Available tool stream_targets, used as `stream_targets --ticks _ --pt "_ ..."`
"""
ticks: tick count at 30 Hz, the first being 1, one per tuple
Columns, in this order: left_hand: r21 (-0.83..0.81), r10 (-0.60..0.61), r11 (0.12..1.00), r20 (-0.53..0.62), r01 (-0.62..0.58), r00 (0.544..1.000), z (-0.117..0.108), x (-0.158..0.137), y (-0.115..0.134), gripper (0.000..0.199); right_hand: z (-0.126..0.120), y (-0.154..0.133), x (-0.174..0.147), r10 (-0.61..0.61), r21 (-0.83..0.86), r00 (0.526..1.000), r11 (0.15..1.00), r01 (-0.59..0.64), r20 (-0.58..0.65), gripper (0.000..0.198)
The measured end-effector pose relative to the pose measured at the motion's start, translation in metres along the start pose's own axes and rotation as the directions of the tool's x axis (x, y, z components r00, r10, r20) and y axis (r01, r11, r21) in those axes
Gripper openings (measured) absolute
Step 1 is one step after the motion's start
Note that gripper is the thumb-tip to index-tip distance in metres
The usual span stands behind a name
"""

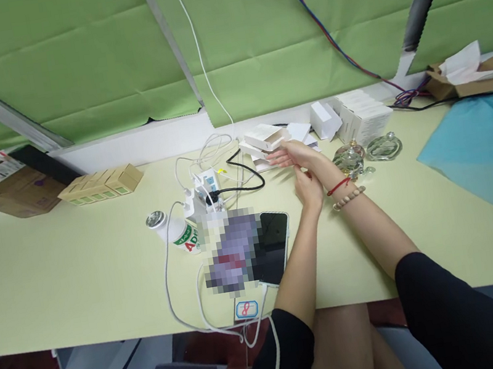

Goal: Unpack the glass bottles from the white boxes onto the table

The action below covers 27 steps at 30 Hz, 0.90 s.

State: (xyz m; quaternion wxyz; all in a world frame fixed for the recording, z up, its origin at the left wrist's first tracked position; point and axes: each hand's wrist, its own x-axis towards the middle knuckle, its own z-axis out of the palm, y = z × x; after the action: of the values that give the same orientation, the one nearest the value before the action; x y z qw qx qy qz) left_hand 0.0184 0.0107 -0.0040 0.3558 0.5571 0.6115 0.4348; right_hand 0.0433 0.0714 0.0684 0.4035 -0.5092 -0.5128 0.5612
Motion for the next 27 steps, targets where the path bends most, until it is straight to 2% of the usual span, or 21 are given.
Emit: stream_targets --ticks 4,8,11,13,17,19,21,24,27 --pt "0.0 0.013 1.0 0.012 -0.013 1.0 -0.002 -0.001 0.001 0.042 0.006 -0.008 -0.014 -0.048 -0.18 0.997 0.983 0.036 -0.063 0.017" --pt "0.014 0.031 0.999 0.0 -0.031 1.0 -0.002 -0.003 0.002 0.032 0.002 -0.016 -0.022 -0.07 -0.3 0.997 0.952 0.054 -0.041 0.011" --pt "-0.025 0.037 0.999 0.006 -0.036 0.999 -0.001 -0.003 0.001 0.021 -0.005 -0.029 -0.028 -0.155 -0.356 0.988 0.922 0.152 0.019 0.009" --pt "-0.053 0.038 0.998 0.019 -0.037 0.999 0.001 -0.002 0.0 0.021 -0.009 -0.039 -0.034 -0.235 -0.349 0.972 0.909 0.228 0.023 0.01" --pt "-0.062 0.049 0.997 0.021 -0.047 0.999 0.003 -0.001 -0.003 0.021 -0.022 -0.057 -0.049 -0.348 -0.338 0.926 0.898 0.283 -0.149 0.013" --pt "-0.061 0.052 0.997 0.02 -0.051 0.998 0.004 0.0 -0.004 0.019 -0.034 -0.062 -0.054 -0.398 -0.366 0.876 0.885 0.289 -0.272 0.015" --pt "-0.065 0.05 0.997 0.018 -0.049 0.999 0.005 0.001 -0.005 0.016 -0.05 -0.063 -0.059 -0.441 -0.43 0.802 0.865 0.26 -0.403 0.017" --pt "-0.08 0.056 0.995 0.018 -0.054 0.998 0.007 0.001 -0.007 0.015 -0.08 -0.061 -0.067 -0.484 -0.546 0.662 0.827 0.131 -0.573 0.024" --pt "-0.092 0.057 0.994 0.023 -0.055 0.998 0.006 0.001 -0.007 0.016 -0.117 -0.054 -0.076 -0.476 -0.553 0.551 0.833 0.031 -0.686 0.032"
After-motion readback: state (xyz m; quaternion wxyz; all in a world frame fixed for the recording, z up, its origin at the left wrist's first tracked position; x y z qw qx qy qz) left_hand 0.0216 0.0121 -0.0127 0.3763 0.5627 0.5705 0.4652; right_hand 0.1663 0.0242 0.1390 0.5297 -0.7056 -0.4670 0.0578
